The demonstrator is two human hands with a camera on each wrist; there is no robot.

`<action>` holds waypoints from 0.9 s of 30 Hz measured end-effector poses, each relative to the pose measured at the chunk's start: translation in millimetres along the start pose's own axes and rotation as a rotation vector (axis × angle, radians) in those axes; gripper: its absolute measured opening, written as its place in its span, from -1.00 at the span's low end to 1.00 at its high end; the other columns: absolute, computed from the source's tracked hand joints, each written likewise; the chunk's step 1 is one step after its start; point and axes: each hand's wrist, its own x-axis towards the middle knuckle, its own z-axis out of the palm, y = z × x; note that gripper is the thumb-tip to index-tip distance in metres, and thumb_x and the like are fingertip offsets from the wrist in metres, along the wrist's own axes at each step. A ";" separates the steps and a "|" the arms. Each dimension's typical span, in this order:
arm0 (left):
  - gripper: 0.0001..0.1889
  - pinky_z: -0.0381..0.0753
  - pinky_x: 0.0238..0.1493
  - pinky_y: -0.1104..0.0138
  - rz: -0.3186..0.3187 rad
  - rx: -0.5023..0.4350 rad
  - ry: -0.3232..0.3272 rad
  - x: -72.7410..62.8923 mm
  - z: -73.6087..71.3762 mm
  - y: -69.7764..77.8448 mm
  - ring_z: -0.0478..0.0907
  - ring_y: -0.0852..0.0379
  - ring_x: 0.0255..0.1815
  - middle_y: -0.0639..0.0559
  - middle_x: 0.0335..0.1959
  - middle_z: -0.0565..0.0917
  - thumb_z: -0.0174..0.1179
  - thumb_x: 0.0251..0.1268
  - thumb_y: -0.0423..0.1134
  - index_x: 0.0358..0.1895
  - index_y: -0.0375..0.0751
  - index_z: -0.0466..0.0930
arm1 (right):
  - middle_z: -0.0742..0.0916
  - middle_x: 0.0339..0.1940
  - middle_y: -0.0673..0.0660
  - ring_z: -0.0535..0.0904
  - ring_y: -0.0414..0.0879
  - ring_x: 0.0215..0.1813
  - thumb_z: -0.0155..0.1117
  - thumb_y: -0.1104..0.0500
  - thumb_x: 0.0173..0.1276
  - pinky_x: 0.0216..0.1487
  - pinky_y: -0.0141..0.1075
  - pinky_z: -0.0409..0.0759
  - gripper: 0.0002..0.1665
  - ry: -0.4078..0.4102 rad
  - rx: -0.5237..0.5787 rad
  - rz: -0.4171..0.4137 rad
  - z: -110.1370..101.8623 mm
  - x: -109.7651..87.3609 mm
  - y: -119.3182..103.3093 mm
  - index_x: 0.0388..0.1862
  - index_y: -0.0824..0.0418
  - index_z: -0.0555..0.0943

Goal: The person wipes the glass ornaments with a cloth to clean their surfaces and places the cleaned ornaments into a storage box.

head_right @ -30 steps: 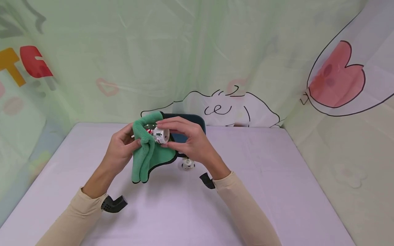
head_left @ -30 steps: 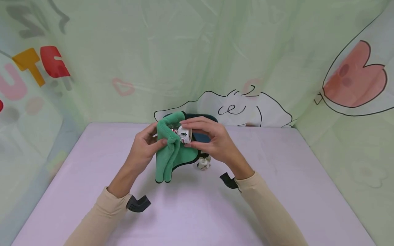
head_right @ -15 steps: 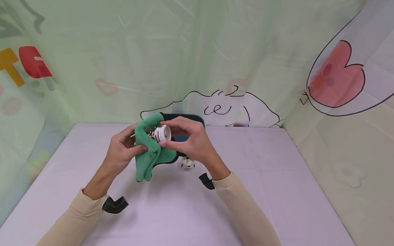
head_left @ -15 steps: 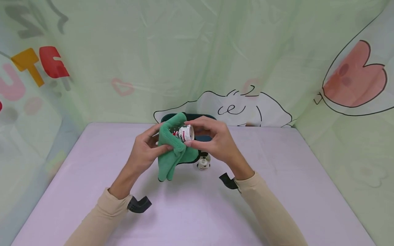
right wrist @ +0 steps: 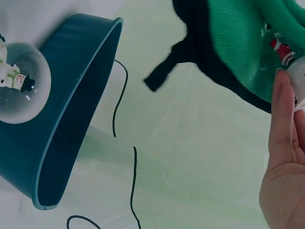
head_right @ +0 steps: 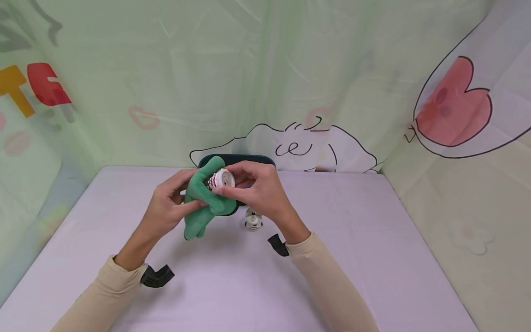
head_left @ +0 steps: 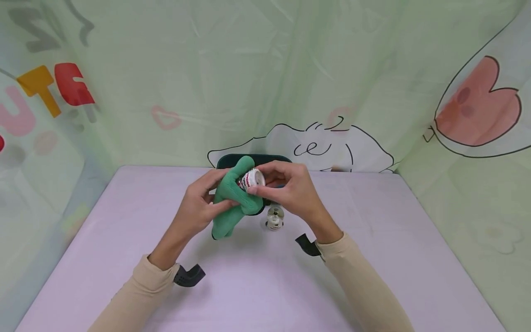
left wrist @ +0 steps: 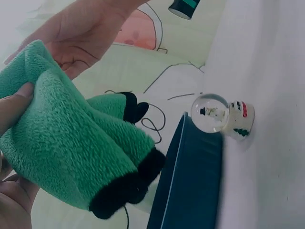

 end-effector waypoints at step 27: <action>-0.31 0.74 -0.04 0.31 -0.114 -0.204 0.025 -1.1 -7.9 1.5 0.68 0.07 0.02 -0.04 0.23 0.57 0.31 0.14 -0.67 0.40 -0.40 0.40 | 0.66 0.23 0.20 0.55 0.09 0.33 0.51 0.55 0.10 0.23 -0.11 0.63 -0.36 -0.225 0.153 -0.208 -7.1 4.5 4.1 0.21 0.37 0.61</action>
